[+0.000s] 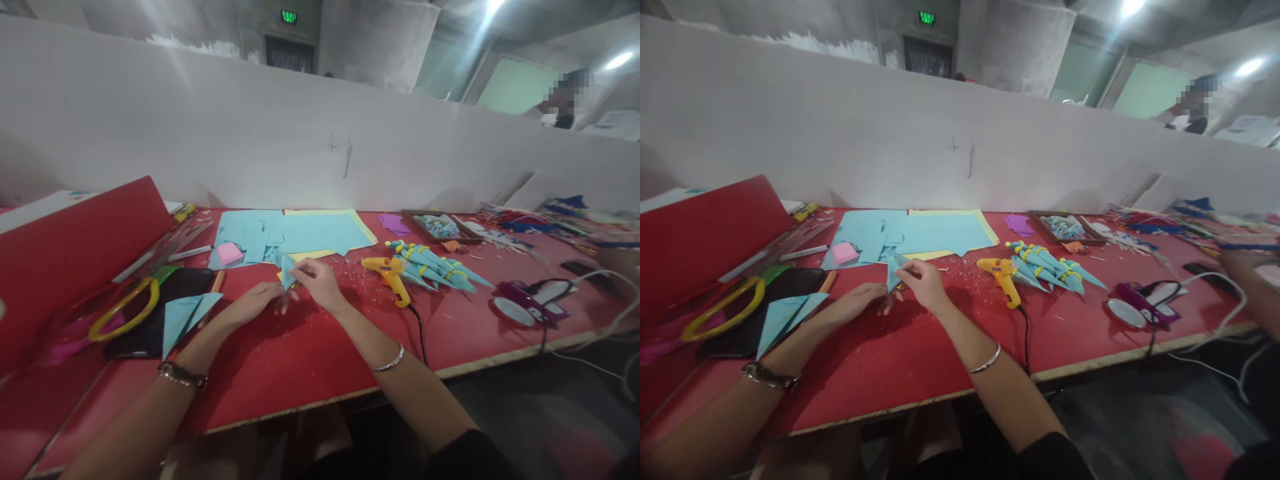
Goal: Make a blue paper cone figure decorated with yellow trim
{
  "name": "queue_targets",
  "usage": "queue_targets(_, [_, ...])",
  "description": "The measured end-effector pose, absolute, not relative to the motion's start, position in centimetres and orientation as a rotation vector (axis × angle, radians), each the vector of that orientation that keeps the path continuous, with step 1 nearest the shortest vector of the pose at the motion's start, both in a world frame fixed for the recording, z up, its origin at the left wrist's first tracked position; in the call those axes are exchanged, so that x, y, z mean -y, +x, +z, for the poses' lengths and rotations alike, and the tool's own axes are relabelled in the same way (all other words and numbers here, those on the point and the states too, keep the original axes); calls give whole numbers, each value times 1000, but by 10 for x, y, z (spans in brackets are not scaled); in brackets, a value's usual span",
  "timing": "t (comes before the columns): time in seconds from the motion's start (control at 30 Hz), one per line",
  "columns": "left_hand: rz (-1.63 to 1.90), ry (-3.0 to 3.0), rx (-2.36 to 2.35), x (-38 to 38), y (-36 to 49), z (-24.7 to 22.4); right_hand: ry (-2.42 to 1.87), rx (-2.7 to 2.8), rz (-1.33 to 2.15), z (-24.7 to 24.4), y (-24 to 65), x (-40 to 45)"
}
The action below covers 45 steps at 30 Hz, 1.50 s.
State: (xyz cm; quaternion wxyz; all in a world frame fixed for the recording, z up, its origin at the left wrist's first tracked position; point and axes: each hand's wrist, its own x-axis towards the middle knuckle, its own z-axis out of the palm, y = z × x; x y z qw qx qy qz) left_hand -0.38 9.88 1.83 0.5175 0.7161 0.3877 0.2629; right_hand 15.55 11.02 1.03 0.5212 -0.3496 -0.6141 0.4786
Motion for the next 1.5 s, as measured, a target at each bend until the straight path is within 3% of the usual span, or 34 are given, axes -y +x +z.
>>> queue_targets(0.43, [842, 1918, -1193, -93, 7, 21, -861, 1527, 1079, 14, 150, -104])
queue_targets(0.77, [863, 1828, -1145, -95, 5, 17, -761, 1363, 1224, 8, 147, -110])
queue_targets(0.93, [854, 1789, -1150, -94, 6, 17, -722, 1525, 1374, 10, 149, -111])
queue_targets(1.5, [1044, 2112, -1386, -99, 0, 18, -808, 1904, 1278, 7, 151, -108])
